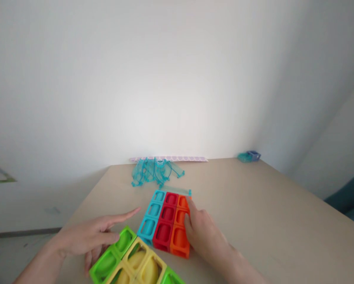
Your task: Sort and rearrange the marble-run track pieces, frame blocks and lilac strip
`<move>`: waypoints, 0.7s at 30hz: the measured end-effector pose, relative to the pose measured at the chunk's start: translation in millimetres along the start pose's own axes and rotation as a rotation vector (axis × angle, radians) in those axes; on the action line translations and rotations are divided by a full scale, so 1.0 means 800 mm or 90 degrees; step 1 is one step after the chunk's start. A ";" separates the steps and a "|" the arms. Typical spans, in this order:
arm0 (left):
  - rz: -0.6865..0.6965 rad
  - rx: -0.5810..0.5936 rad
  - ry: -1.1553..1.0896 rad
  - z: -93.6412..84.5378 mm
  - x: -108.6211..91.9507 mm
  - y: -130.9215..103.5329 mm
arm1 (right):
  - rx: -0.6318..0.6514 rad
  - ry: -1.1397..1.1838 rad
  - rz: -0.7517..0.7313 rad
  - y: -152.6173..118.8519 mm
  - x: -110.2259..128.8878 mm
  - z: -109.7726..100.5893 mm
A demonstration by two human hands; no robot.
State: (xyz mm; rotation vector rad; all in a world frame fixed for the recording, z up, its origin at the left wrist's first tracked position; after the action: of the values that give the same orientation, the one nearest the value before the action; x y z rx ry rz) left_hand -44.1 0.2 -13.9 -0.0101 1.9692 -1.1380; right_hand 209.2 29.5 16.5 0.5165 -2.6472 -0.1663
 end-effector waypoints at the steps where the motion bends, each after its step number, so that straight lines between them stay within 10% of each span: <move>1: -0.004 -0.030 -0.016 0.001 0.004 -0.007 | 0.008 0.035 0.003 0.000 0.003 0.005; 11: -0.069 -0.201 -0.039 -0.004 0.035 -0.024 | -0.001 0.146 -0.091 0.020 0.017 0.000; 14: -0.027 -0.272 0.114 -0.013 0.014 -0.031 | -0.095 0.040 -0.062 0.039 -0.028 -0.020; 21: 0.173 -0.454 0.416 0.016 -0.084 -0.029 | -0.070 0.075 -0.335 0.075 -0.031 0.004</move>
State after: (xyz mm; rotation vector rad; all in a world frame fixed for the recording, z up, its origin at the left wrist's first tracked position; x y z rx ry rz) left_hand -0.9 3.9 43.7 0.2754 2.7580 -0.2155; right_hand 208.2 94.4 15.5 1.1355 -2.3180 -0.4219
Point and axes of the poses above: each hand's wrist, its own y-axis towards the middle knuckle, its own z-axis out of the palm, x = y × z, the point moved 10 cm from there along y, towards the middle knuckle, and after that the axes turned 12 degrees about -z, right-handed, at the moved point
